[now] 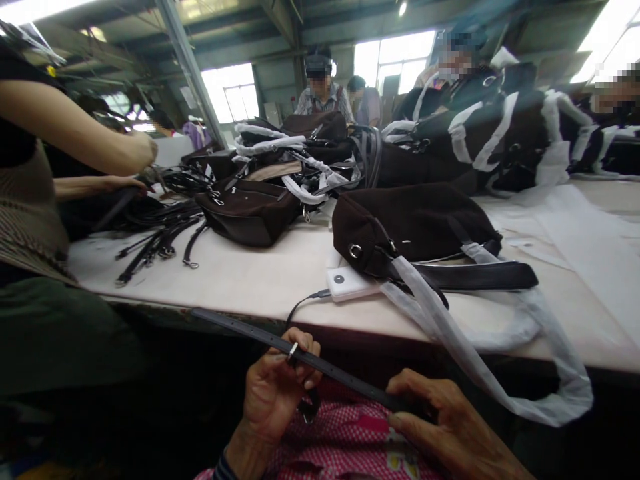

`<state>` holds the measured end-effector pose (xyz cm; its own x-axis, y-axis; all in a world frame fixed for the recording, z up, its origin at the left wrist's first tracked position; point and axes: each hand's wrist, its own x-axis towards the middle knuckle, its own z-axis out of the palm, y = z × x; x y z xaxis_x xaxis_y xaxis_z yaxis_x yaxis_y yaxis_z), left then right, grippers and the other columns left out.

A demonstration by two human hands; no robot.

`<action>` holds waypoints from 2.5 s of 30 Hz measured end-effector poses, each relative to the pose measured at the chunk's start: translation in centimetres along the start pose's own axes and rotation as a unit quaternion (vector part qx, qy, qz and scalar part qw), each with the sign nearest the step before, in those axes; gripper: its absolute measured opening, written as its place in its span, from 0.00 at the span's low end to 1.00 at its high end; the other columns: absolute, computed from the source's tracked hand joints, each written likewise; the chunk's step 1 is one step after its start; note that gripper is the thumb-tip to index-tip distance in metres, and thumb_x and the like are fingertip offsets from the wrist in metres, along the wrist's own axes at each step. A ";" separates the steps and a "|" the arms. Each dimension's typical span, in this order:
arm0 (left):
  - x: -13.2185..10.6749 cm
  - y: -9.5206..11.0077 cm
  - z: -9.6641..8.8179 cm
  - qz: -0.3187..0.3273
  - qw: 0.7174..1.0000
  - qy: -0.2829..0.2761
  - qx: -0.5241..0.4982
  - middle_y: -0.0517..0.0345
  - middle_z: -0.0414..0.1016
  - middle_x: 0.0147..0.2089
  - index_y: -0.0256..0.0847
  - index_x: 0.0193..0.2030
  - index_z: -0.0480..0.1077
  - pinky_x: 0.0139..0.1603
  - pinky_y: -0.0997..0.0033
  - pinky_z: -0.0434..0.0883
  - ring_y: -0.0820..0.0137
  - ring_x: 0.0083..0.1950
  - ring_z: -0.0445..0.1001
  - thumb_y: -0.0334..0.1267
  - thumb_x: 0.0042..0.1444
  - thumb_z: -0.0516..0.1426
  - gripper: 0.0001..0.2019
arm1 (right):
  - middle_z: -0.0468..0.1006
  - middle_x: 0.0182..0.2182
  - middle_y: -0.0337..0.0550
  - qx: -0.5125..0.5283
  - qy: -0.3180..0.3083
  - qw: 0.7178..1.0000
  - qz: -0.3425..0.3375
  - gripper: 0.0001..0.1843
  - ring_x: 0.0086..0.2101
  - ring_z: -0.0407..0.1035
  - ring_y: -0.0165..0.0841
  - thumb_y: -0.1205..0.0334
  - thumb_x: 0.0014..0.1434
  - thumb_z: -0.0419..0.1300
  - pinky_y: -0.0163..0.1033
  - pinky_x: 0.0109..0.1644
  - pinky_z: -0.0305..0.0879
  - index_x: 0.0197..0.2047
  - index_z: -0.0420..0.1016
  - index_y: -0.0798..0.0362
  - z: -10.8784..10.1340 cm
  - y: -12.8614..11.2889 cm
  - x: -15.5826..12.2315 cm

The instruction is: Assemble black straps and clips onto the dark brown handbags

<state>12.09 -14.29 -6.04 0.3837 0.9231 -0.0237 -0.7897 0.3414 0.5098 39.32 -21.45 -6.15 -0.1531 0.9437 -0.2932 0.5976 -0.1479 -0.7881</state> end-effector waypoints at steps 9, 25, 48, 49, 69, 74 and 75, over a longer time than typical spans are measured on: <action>-0.1 0.1 0.3 0.002 1.000 0.003 0.002 0.62 0.57 0.27 0.35 0.31 0.71 0.27 0.74 0.62 0.74 0.28 0.52 0.32 0.50 0.61 0.03 | 0.81 0.46 0.38 0.001 -0.003 1.000 0.011 0.12 0.52 0.71 0.45 0.51 0.59 0.61 0.42 0.56 0.66 0.44 0.80 0.42 -0.5 -3.1 -0.3; -0.1 -0.1 0.1 -0.001 1.000 -0.015 -0.016 0.61 0.58 0.28 0.33 0.31 0.73 0.27 0.74 0.62 0.75 0.28 0.52 0.31 0.48 0.60 0.04 | 0.80 0.52 0.41 -0.020 -0.011 1.000 0.012 0.18 0.56 0.69 0.48 0.45 0.61 0.61 0.47 0.62 0.67 0.51 0.80 0.40 -0.1 -0.5 0.3; -0.2 0.0 0.0 -0.009 1.000 -0.002 -0.022 0.61 0.56 0.27 0.33 0.29 0.72 0.27 0.74 0.62 0.74 0.27 0.51 0.30 0.46 0.60 0.03 | 0.81 0.47 0.41 -0.011 0.014 1.000 -0.002 0.14 0.52 0.71 0.47 0.49 0.59 0.60 0.45 0.57 0.66 0.44 0.81 0.43 -0.1 -2.3 0.2; -0.2 0.0 0.0 -0.010 1.000 -0.003 -0.022 0.61 0.56 0.27 0.33 0.29 0.72 0.27 0.74 0.62 0.74 0.27 0.52 0.31 0.46 0.60 0.03 | 0.81 0.47 0.41 -0.010 0.013 1.000 -0.001 0.14 0.52 0.71 0.47 0.49 0.59 0.61 0.46 0.57 0.65 0.44 0.81 0.43 -0.1 -2.3 0.1; -0.4 0.2 0.1 -0.004 0.999 0.053 0.002 0.62 0.54 0.27 0.35 0.28 0.71 0.26 0.74 0.64 0.73 0.28 0.52 0.28 0.44 0.61 0.03 | 0.78 0.51 0.39 0.004 -0.010 1.000 0.000 0.15 0.55 0.68 0.44 0.49 0.64 0.61 0.46 0.60 0.64 0.50 0.78 0.42 0.0 -2.1 -0.1; -0.4 0.4 -0.2 -0.003 0.998 0.059 0.019 0.62 0.54 0.27 0.36 0.28 0.70 0.26 0.73 0.66 0.72 0.28 0.53 0.30 0.44 0.62 0.04 | 0.77 0.49 0.39 0.015 0.003 1.000 -0.005 0.18 0.52 0.69 0.41 0.54 0.63 0.62 0.43 0.57 0.64 0.56 0.75 0.41 -0.2 -2.7 -0.3; -0.4 0.4 -0.3 -0.004 0.998 0.061 0.021 0.62 0.54 0.27 0.36 0.28 0.71 0.26 0.73 0.66 0.73 0.28 0.53 0.30 0.44 0.62 0.04 | 0.77 0.48 0.39 0.015 0.004 1.000 -0.003 0.19 0.51 0.70 0.40 0.54 0.63 0.62 0.43 0.56 0.64 0.57 0.74 0.40 -0.2 -2.8 -0.3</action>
<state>11.51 -14.44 -6.05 0.3270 0.9360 -0.1305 -0.7650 0.3433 0.5449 37.88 -21.27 -3.74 -0.1510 0.9467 -0.2846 0.5731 -0.1508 -0.8055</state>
